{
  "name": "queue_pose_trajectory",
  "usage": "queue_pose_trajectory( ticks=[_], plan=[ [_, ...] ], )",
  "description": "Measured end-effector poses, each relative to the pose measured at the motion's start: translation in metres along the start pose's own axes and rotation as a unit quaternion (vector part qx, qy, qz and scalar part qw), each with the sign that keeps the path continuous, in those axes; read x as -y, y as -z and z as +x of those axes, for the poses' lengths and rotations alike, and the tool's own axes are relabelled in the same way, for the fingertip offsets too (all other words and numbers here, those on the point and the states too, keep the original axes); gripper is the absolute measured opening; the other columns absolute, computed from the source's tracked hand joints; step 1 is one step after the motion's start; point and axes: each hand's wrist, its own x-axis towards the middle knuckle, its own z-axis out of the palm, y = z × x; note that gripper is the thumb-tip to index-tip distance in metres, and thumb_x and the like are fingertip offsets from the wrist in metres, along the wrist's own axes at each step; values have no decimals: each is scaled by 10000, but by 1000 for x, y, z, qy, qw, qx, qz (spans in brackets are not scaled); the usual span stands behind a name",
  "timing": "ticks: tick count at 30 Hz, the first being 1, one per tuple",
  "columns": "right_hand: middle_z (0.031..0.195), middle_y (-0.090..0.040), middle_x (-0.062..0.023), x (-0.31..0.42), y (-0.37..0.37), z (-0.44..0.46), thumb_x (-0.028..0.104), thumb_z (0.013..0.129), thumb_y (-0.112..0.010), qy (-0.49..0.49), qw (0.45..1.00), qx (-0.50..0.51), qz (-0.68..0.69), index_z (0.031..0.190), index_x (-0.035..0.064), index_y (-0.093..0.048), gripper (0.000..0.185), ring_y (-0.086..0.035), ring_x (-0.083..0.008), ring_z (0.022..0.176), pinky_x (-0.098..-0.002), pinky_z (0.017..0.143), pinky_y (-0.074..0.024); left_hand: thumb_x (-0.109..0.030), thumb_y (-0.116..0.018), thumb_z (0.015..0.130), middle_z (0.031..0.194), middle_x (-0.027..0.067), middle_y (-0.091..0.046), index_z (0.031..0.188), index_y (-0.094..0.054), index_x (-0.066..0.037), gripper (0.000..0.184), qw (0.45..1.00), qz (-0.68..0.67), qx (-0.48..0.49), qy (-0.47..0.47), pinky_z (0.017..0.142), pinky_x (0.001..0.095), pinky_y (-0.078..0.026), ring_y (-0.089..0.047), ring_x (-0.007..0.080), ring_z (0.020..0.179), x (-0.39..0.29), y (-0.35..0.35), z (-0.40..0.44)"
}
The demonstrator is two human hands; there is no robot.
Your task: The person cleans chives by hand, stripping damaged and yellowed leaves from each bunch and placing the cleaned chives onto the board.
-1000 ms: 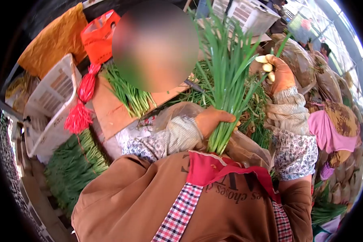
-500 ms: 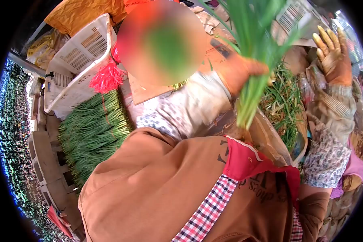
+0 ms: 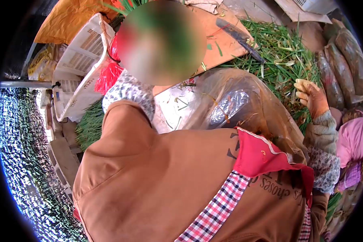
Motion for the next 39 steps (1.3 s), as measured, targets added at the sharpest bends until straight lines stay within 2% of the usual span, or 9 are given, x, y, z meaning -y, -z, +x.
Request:
queue_pose_trajectory(
  ticks=[14,16,19,22,24,29,32,36,39],
  plan=[
    [981,-618,-19,-30,1,12,352,838,-484,-77,997,-20,19,1112,109,-556,373,-553,-109,724,-257,637,-410,-385,-718,632,1312,206,-360,1315,-252,-2,911,981,-23,29,192,1007,336,-296,-374,272,1198,-8,-77,33],
    [985,-617,-34,-30,-4,9,401,839,-487,-62,998,-34,3,1113,100,-552,412,-561,-121,728,-268,644,-423,-409,-742,595,1401,202,-241,1383,-99,-16,1090,970,-13,-43,239,1033,356,-270,-280,299,1278,-53,-51,-41],
    [1005,-614,-21,-21,-11,4,401,818,-485,-46,998,-26,-26,1113,101,-550,426,-546,-109,723,-246,639,-409,-427,-734,612,1455,175,-42,1388,27,-37,1154,988,100,-100,66,1063,444,-187,-101,385,1324,-38,-69,-67],
    [1000,-618,-33,-18,-13,3,380,828,-500,-42,999,-19,-8,1117,87,-545,414,-557,-109,719,-243,637,-421,-487,-718,625,1446,213,-32,1387,33,-22,1166,982,130,-60,121,1083,373,-154,-79,339,1340,-30,-75,-61],
    [993,-624,-53,-14,-13,-3,318,860,-495,-38,999,-16,20,1115,66,-542,361,-574,-105,713,-227,627,-432,-516,-709,627,1463,161,-5,1393,65,-60,1180,982,110,-45,148,1069,421,-184,-78,281,1350,-25,-76,-58],
    [993,-621,-38,-21,6,-11,319,862,-491,-31,999,-8,23,1117,70,-544,360,-567,-95,713,-222,621,-424,-472,-750,584,1422,280,-8,1373,29,28,1216,996,-32,-72,41,1086,375,-123,-49,363,1337,-11,-68,-64],
    [994,-621,-22,-29,30,-30,386,857,-509,-6,999,-42,13,1132,76,-547,415,-567,-100,718,-219,617,-416,-571,-710,588,1414,281,-110,1365,-41,63,1206,966,-206,-150,35,1083,356,-123,-103,356,1333,11,-77,-47],
    [963,-614,-5,-68,98,-57,407,841,-546,54,987,-129,77,1138,45,-542,468,-533,-77,702,-197,579,-387,-752,-509,634,1416,249,-165,1370,-86,56,1171,984,-161,-35,66,1069,333,-173,-191,332,1320,31,-63,-44],
    [903,-593,-2,-100,153,-94,359,831,-580,99,976,-68,179,1114,-3,-534,462,-477,-46,658,-170,529,-335,-691,-457,713,1290,245,-403,1295,-319,68,966,993,-35,-116,5,1007,372,-293,-378,347,1210,43,-65,-46]
  ],
)
